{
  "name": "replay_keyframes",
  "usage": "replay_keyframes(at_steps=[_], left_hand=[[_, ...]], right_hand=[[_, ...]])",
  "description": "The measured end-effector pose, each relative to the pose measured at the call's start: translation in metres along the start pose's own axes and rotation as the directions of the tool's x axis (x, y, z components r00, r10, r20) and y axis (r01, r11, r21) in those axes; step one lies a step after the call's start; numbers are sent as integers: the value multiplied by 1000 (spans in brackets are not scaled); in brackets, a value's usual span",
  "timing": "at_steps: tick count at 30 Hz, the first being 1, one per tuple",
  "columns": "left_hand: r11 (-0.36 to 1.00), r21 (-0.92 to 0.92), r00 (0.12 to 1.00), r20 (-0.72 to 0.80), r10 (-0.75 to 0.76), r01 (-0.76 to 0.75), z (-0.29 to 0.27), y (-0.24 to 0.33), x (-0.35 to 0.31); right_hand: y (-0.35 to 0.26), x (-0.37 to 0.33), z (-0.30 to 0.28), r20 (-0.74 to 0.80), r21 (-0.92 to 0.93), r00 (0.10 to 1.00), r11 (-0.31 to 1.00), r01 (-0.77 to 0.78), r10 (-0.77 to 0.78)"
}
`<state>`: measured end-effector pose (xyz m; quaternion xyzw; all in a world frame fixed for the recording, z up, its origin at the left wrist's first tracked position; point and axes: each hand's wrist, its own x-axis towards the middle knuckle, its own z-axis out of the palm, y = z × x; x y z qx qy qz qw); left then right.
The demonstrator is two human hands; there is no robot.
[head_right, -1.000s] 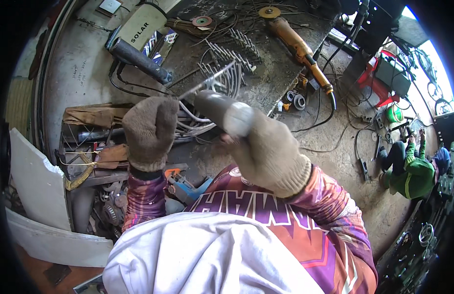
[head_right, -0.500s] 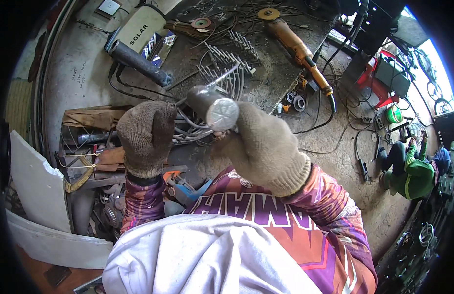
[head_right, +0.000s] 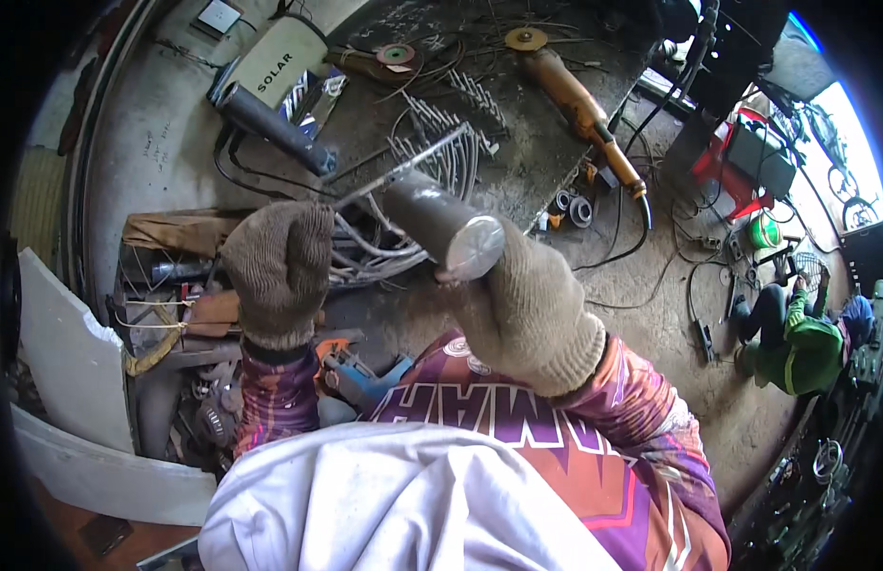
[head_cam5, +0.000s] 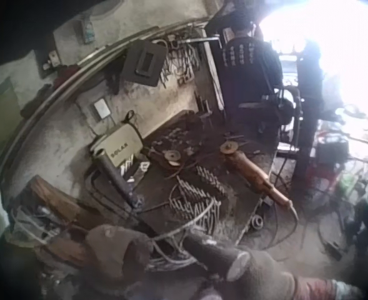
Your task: The person uses a hammer to strike a curved metal wire structure while holding it with a gloved hand on a workbench.
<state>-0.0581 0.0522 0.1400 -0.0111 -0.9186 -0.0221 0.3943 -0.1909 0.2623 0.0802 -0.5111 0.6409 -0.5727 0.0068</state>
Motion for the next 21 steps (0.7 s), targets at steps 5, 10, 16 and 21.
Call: replay_keyframes(at_steps=[5, 10, 16, 21], left_hand=[[999, 15, 998, 42, -39, 39, 3, 1, -7], [999, -1, 998, 37, -44, 44, 4, 1, -6], [978, -107, 983, 63, -170, 176, -1, -7, -12], [987, -42, 988, -26, -154, 153, -3, -6, -15]], right_hand=[[-19, 2, -11, 21, 68, 999, 997, 23, -24], [-29, 6, -10, 163, -81, 963, 976, -204, 215], [-3, -5, -14, -27, 57, 999, 998, -39, 41], [-10, -6, -14, -51, 304, 959, 919, -252, 280]])
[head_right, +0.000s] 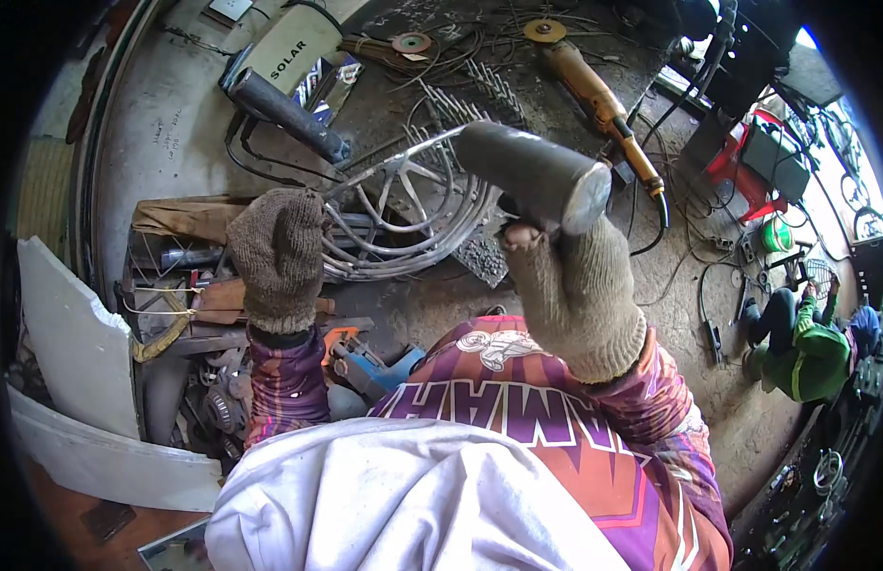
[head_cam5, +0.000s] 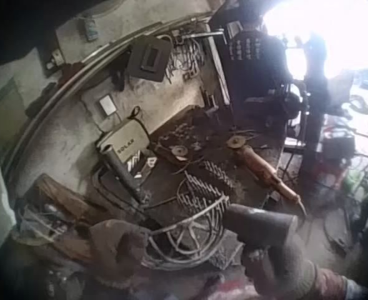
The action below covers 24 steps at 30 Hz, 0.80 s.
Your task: The person uses a hammer to strike a curved metal wire structure while holding it with a gloved hand on a workbench.
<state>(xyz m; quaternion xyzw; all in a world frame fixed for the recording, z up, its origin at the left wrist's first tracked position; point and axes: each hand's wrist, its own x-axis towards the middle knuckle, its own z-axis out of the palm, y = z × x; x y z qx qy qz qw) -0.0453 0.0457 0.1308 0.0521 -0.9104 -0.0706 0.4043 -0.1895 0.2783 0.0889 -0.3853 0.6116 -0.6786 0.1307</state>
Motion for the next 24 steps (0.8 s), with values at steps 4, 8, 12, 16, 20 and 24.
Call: replay_keyframes(at_steps=[4, 8, 12, 16, 20, 24], left_hand=[[999, -29, 997, 79, 17, -15, 2, -4, 2], [999, -25, 999, 41, 25, -24, 5, -3, 1], [997, -25, 997, 18, 74, -74, 6, -17, -5], [972, 82, 974, -34, 223, -220, 16, -29, -16], [740, -542, 914, 169, -368, 398, 34, -28, -27], [796, -512, 946, 156, -283, 323, 48, -34, -30]], right_hand=[[2, -6, 0, 46, -123, 998, 991, 53, -48], [-3, 2, -1, 93, -202, 992, 974, 100, -82], [17, 23, 2, -61, 58, 994, 994, 91, -87], [53, 33, -14, -121, -28, 993, 1000, 1, -5], [60, 33, -20, 34, 234, 970, 942, -241, 240], [74, 33, -23, 61, 272, 940, 900, -340, 336]])
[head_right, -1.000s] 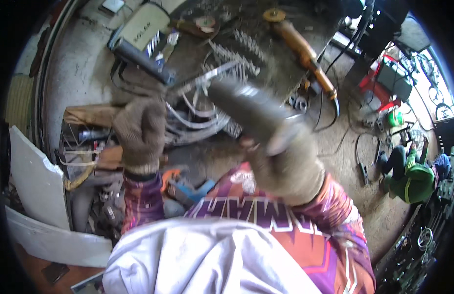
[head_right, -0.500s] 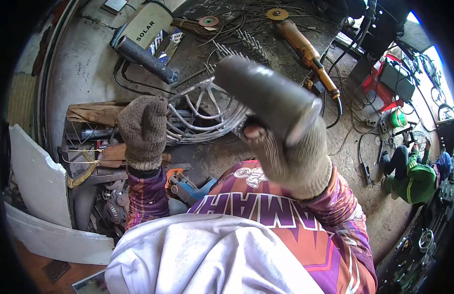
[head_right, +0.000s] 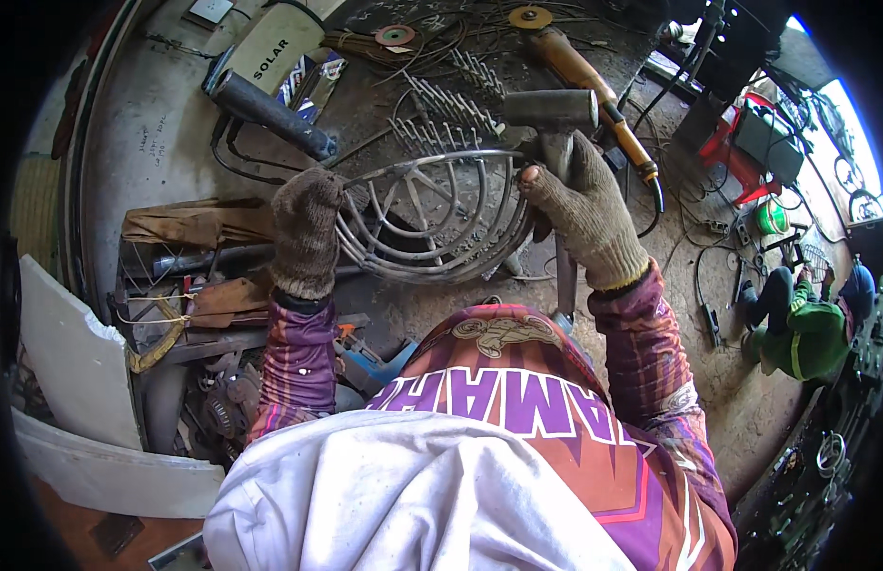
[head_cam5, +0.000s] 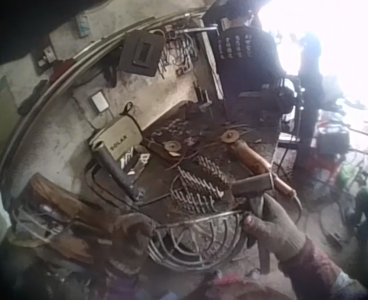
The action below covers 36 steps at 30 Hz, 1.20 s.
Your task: The person uses a hammer to strike a curved metal wire structure while holding it with a gloved hand on a workbench.
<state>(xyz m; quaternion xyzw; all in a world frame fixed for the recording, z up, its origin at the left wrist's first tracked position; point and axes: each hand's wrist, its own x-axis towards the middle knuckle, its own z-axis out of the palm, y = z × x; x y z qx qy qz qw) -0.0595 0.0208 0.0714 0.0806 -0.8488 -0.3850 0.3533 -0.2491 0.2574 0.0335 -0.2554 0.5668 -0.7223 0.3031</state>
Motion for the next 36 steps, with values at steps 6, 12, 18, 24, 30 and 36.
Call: replay_keyframes(at_steps=[6, 12, 18, 24, 30, 36], left_hand=[[973, -111, 971, 148, -186, 203, 9, -4, 13], [947, 70, 884, 343, -317, 313, 15, -2, 18], [944, -59, 925, 229, -303, 324, 28, -11, 14], [850, -195, 870, 177, -461, 490, 21, -26, 11], [857, -292, 905, 170, -390, 424, 21, -21, 12], [926, -199, 943, 162, -292, 321, 25, -19, 13]], right_hand=[[18, 4, -5, -15, 3, 999, 1000, -31, 31], [34, 5, -3, -36, 17, 999, 1000, -16, 16], [42, 13, -3, -70, -13, 997, 1000, -27, 26], [50, 26, -8, -71, -38, 995, 997, -70, 67], [50, 30, -8, -66, -13, 993, 995, -99, 98], [47, 28, -7, -57, -9, 992, 993, -115, 114]])
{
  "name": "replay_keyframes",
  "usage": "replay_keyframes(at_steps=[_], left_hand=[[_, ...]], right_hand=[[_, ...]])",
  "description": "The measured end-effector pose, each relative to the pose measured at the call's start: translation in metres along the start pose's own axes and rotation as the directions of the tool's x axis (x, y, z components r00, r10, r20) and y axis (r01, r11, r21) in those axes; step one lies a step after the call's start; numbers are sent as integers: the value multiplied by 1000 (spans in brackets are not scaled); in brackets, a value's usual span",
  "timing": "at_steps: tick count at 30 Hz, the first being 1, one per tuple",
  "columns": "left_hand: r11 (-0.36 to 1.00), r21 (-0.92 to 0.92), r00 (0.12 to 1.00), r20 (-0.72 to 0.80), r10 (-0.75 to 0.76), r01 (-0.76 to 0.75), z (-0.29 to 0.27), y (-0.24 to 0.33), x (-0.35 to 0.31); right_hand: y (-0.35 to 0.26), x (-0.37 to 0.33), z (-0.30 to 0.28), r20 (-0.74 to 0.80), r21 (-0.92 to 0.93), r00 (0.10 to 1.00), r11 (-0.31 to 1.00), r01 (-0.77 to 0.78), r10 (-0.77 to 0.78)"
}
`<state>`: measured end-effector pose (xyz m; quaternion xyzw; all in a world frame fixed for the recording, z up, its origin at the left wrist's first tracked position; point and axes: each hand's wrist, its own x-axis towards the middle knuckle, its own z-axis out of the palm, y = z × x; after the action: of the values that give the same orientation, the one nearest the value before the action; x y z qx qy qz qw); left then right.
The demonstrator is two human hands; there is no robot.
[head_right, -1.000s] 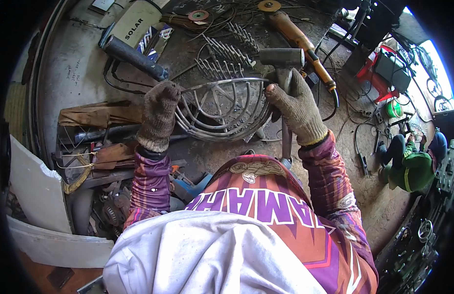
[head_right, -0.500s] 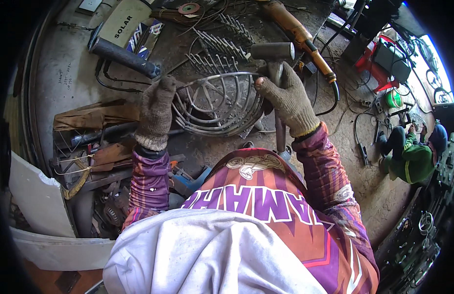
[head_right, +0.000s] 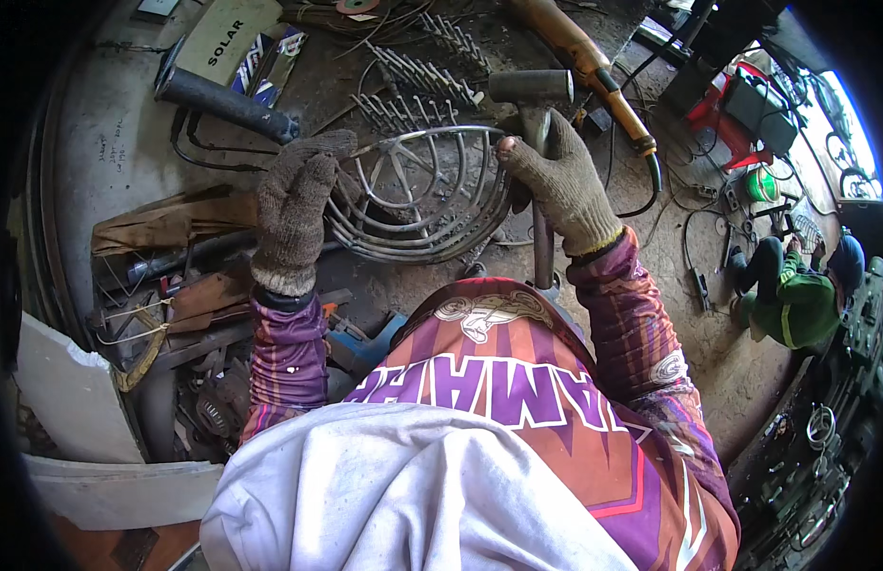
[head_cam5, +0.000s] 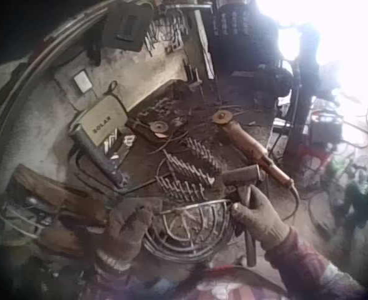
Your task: The person uses a hammer to strike a curved metal wire structure while holding it with a gloved hand on a workbench.
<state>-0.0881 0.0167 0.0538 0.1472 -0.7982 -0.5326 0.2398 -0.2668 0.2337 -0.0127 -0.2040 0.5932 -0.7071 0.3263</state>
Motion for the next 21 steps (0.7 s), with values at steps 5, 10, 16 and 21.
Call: replay_keyframes(at_steps=[5, 10, 16, 21], left_hand=[[997, -24, 996, 45, -79, 80, -1, 6, -1], [999, -17, 999, 2, -41, 41, 2, 10, -2], [998, 8, 998, 20, -65, 65, 1, 16, -10], [996, 84, 1000, 17, 21, -23, 0, 17, -16]], right_hand=[[3, -3, -2, -23, 34, 1000, 999, 16, -15], [4, -7, -3, -21, 45, 999, 998, 32, -31], [3, -14, -5, -20, 12, 999, 999, 50, -50], [7, -16, -8, -6, -14, 996, 996, 92, -92]])
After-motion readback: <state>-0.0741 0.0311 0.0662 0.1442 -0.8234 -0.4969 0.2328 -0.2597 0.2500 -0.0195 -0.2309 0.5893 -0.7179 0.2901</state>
